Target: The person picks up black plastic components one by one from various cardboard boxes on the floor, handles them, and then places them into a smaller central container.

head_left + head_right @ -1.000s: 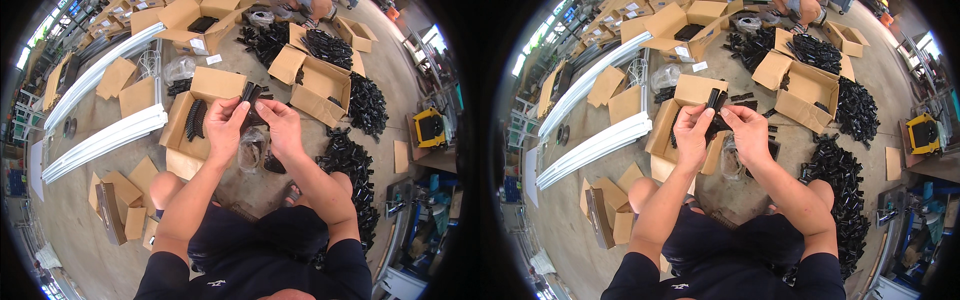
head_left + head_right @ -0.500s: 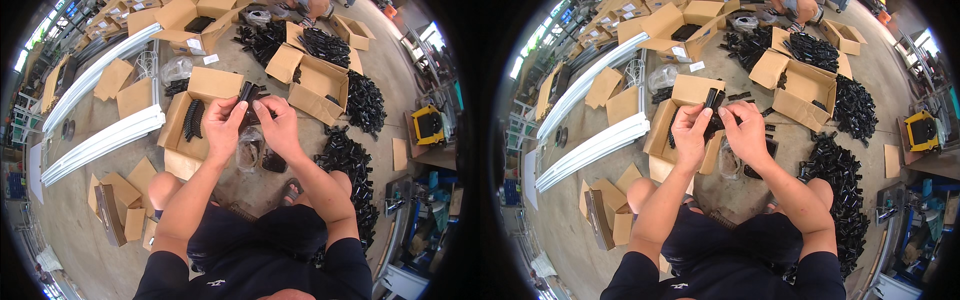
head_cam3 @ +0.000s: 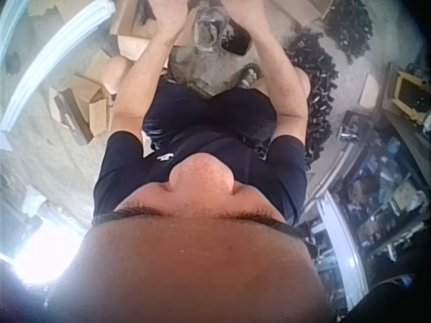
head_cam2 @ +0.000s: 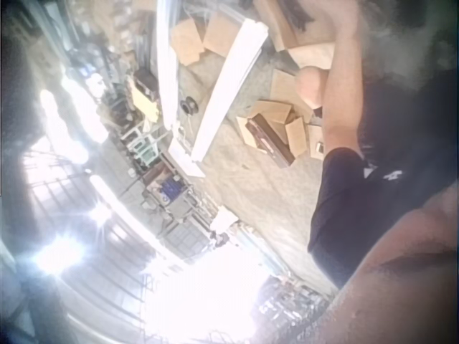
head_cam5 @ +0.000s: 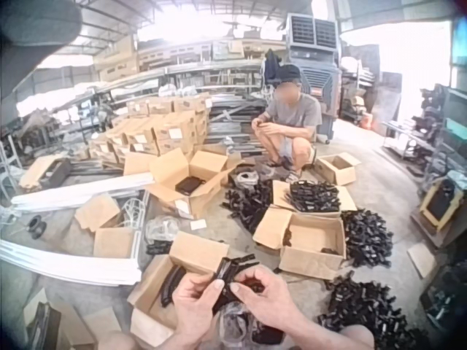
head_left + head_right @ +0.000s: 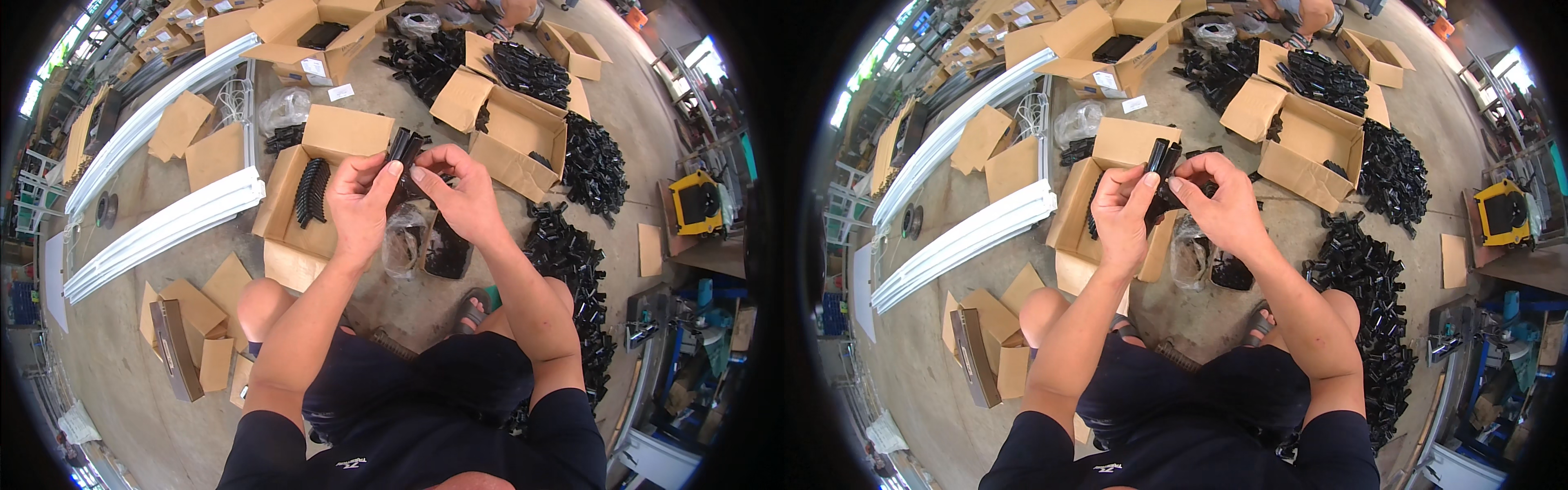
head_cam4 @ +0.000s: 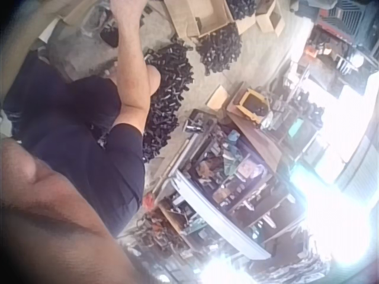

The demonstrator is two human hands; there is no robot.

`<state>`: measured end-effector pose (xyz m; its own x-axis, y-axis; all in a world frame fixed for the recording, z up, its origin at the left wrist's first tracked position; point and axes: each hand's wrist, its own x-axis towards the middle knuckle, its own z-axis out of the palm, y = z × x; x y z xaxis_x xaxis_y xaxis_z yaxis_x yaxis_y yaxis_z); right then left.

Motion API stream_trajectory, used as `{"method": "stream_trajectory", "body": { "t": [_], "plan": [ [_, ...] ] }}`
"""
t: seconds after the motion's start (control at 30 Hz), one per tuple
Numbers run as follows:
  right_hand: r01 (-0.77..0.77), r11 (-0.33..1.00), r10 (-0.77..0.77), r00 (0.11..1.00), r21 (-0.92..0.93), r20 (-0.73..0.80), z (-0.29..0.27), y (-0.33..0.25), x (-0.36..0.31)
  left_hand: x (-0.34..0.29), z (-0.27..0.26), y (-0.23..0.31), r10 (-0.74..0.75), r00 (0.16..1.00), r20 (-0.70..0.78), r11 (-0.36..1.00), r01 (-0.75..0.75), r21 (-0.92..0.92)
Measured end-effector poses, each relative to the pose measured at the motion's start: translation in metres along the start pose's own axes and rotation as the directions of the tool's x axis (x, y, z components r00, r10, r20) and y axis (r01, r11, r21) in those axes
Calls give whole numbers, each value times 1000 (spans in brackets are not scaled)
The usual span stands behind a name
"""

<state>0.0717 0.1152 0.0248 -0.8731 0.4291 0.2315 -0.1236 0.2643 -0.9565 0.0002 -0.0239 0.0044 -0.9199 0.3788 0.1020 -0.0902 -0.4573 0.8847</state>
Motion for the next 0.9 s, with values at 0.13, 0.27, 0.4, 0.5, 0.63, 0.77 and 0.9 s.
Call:
{"method": "stream_trajectory", "body": {
  "t": [0.13, 0.27, 0.4, 0.5, 0.63, 0.77, 0.9],
  "plan": [
    [50, 996, -51, 999, -80, -7, -2, -1, 1, 0, -1, -3, -15, 1000, 9, 1000, 15, -3],
    [72, 997, -72, 997, 6, -15, 3, 1, 1, 0, -1, -1, -19, 1000, -3, 1000, 19, -8],
    [87, 994, -87, 996, -71, 3, -1, 2, 3, 1, 1, -1, -20, 1000, 6, 999, 20, -29],
    [93, 995, -93, 996, -23, 2, 1, 2, 3, 0, 1, 0, -25, 1000, 12, 999, 26, -26],
    [92, 994, -93, 996, -62, -1, -1, 3, 3, 1, 0, 0, -19, 1000, 13, 999, 20, -31],
    [129, 991, -129, 992, -18, 5, -1, 5, 4, 2, -1, 0, -12, 1000, 21, 999, 13, -37],
    [95, 994, -95, 995, -51, 9, -2, -3, 3, 1, 2, 1, -13, 1000, 18, 999, 13, -29]
  ]
}}
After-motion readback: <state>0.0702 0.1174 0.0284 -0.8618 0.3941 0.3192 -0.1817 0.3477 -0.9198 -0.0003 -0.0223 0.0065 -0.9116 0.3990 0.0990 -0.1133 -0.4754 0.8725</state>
